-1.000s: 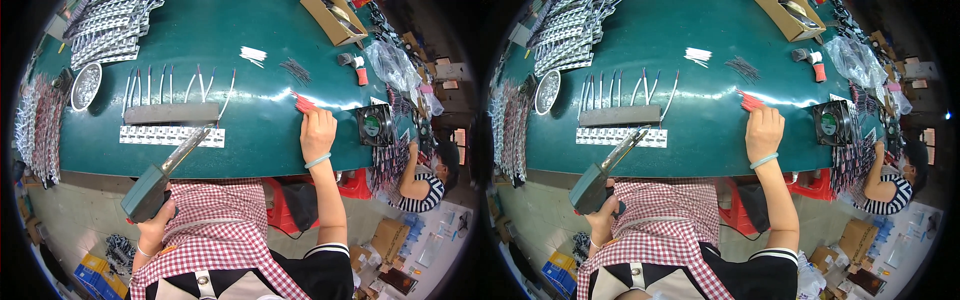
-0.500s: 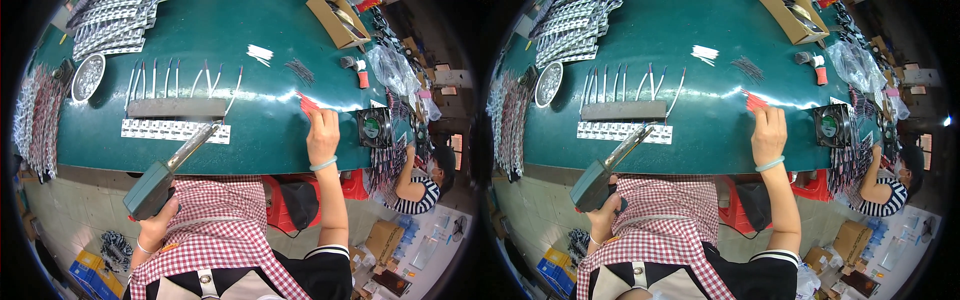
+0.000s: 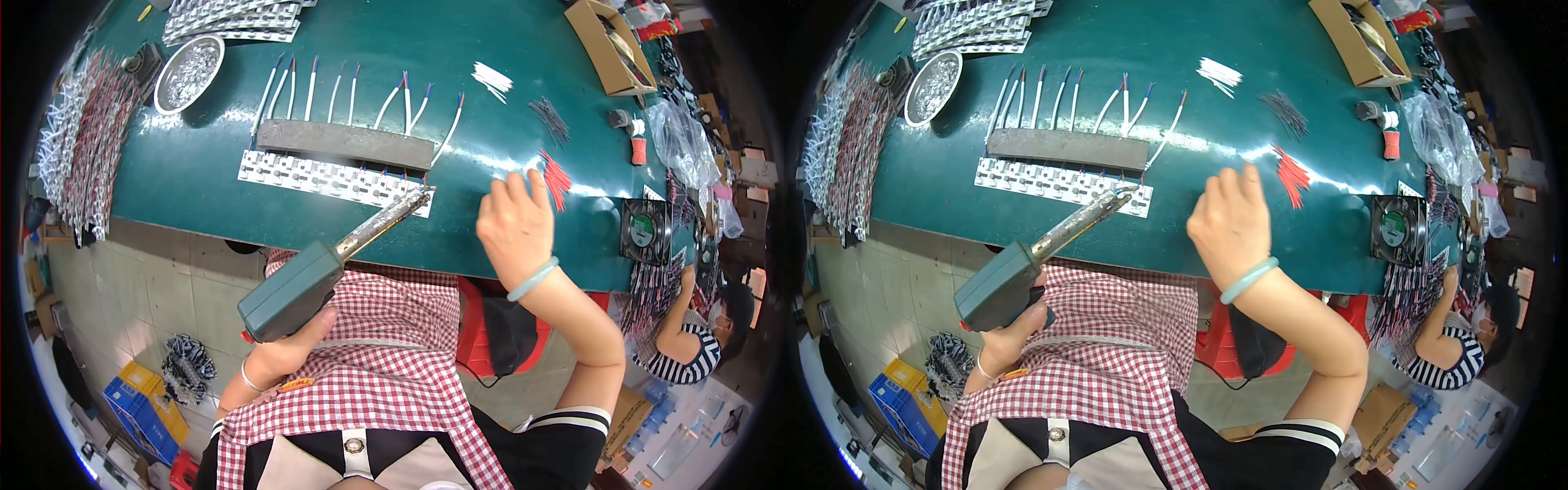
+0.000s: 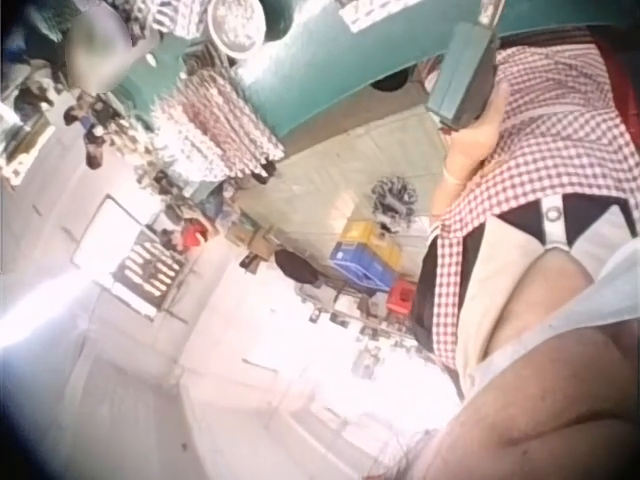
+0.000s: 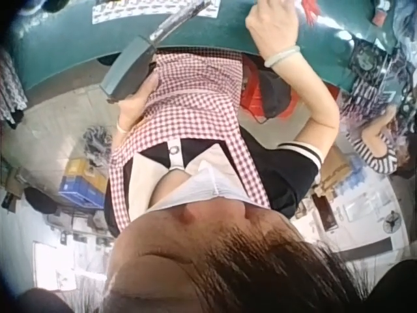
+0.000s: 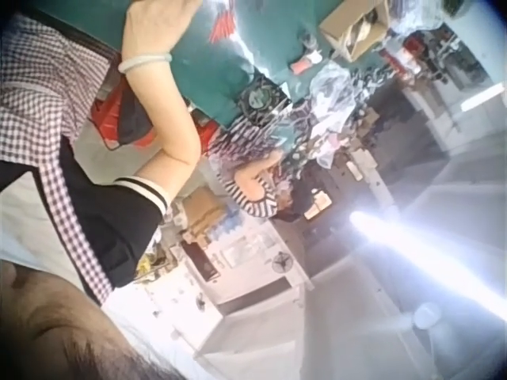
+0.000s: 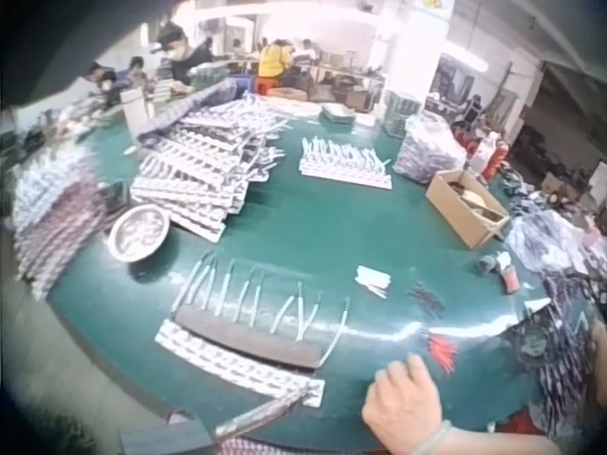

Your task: The person solders wires onto circuit board strips using a soldering tool, picking up and positioning wires onto the board contacts by hand. The person also arranges circuit boards and metal weights on the work table.

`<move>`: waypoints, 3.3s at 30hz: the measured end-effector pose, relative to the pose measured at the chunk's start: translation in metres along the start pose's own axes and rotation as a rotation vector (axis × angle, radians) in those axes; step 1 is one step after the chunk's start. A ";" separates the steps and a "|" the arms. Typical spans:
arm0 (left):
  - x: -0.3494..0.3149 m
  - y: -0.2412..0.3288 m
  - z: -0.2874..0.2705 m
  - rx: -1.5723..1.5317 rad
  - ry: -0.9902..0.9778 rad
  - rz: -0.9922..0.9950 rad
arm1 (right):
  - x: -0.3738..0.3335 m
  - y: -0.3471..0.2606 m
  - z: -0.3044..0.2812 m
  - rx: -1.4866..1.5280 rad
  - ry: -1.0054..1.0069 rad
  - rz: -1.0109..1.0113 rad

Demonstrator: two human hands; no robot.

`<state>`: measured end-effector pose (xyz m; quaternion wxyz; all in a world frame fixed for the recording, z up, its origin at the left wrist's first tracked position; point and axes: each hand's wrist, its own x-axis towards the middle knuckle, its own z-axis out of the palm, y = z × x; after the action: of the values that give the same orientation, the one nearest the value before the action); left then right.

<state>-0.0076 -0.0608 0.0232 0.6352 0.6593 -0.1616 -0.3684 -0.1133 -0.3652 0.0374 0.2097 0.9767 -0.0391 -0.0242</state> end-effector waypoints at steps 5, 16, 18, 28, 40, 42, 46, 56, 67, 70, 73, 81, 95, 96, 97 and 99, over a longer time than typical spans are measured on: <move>-0.008 -0.008 -0.005 -0.020 0.020 -0.010 | -0.018 -0.016 -0.007 0.576 0.349 0.144; 0.015 0.006 0.003 0.608 -0.100 0.477 | -0.018 -0.062 0.019 0.756 0.526 0.252; 0.016 0.005 0.005 0.610 -0.104 0.478 | -0.017 -0.060 0.019 0.751 0.514 0.244; 0.019 -0.005 0.009 0.534 -0.065 0.478 | -0.015 -0.059 0.017 0.691 0.485 0.217; 0.021 -0.005 0.006 0.615 -0.115 0.495 | -0.015 -0.059 0.016 0.679 0.469 0.206; 0.021 -0.004 0.006 0.626 -0.107 0.517 | -0.015 -0.059 0.016 0.677 0.471 0.207; 0.019 0.000 0.003 0.595 -0.082 0.568 | -0.012 -0.058 0.009 0.713 0.470 0.221; 0.016 0.001 0.002 0.630 -0.018 0.591 | -0.012 -0.063 0.016 0.683 0.537 0.224; 0.012 -0.002 -0.005 0.589 -0.008 0.482 | -0.001 -0.080 0.022 0.773 0.593 0.248; 0.014 -0.002 -0.005 0.593 -0.019 0.485 | 0.000 -0.079 0.020 0.769 0.576 0.241; 0.014 -0.003 -0.005 0.592 -0.021 0.482 | 0.000 -0.079 0.019 0.760 0.561 0.237; 0.018 -0.005 -0.007 0.582 -0.055 0.453 | 0.001 -0.076 0.016 0.757 0.509 0.224; 0.011 0.004 -0.011 0.645 0.022 0.562 | 0.002 -0.077 0.014 0.690 0.555 0.258; 0.011 0.004 -0.012 0.650 0.025 0.551 | 0.002 -0.078 0.012 0.691 0.556 0.255; 0.010 0.005 -0.012 0.654 0.029 0.539 | 0.002 -0.081 0.010 0.683 0.620 0.259; 0.009 0.003 -0.014 0.665 0.035 0.546 | 0.005 -0.085 0.010 0.676 0.684 0.258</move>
<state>0.0092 -0.0573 0.0226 0.4649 0.7675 -0.4291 -0.1036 -0.1032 -0.2925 -0.0064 -0.1165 0.9292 -0.0945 0.3378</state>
